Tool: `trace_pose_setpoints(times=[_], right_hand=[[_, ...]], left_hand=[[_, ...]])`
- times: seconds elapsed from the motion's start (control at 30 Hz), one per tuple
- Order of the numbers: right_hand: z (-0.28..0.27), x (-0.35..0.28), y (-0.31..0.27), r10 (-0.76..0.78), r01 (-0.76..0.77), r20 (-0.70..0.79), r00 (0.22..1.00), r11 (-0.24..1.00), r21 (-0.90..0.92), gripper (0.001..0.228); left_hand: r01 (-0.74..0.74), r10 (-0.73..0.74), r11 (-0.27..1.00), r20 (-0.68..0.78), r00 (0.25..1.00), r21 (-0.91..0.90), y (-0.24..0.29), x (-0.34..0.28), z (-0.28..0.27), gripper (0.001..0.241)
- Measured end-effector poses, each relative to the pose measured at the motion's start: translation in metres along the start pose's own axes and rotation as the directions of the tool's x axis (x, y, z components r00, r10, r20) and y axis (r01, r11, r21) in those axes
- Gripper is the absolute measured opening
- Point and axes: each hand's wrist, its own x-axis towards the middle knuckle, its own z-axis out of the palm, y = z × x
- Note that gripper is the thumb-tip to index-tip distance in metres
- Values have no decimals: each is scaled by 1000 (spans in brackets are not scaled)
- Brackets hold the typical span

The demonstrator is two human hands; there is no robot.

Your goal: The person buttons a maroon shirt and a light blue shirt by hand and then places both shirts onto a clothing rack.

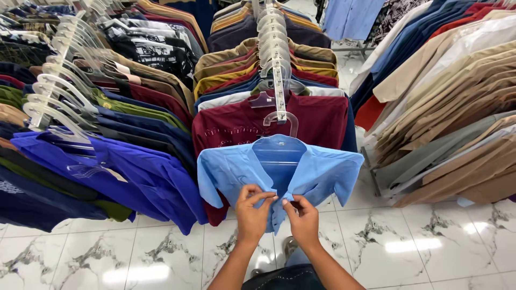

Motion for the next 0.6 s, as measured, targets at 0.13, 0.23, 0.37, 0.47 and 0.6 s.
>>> trace_pose_setpoints(times=[0.13, 0.23, 0.37, 0.47, 0.6], right_hand=[[-1, -2, -19, -80, 85, 37, 996, 984, -154, 11], [0, 2, -28, -233, 242, 69, 970, 939, -245, 7], [-2, 6, -33, -345, 346, 55, 937, 896, -279, 5], [-3, 11, -38, -366, 367, 57, 929, 887, -280, 5], [-7, 14, -38, -343, 349, 68, 937, 900, -262, 7]], left_hand=[[33, -36, 999, 69, 997, 40, 8, 0, 2, 8], [192, -180, 979, 155, 971, -63, 10, 2, 7, 11], [208, -193, 976, 198, 961, -60, 18, 4, 9, 15], [180, -166, 982, 207, 964, -50, 17, 7, 12, 15], [113, -94, 990, 207, 974, -83, 18, 7, 18, 14]])
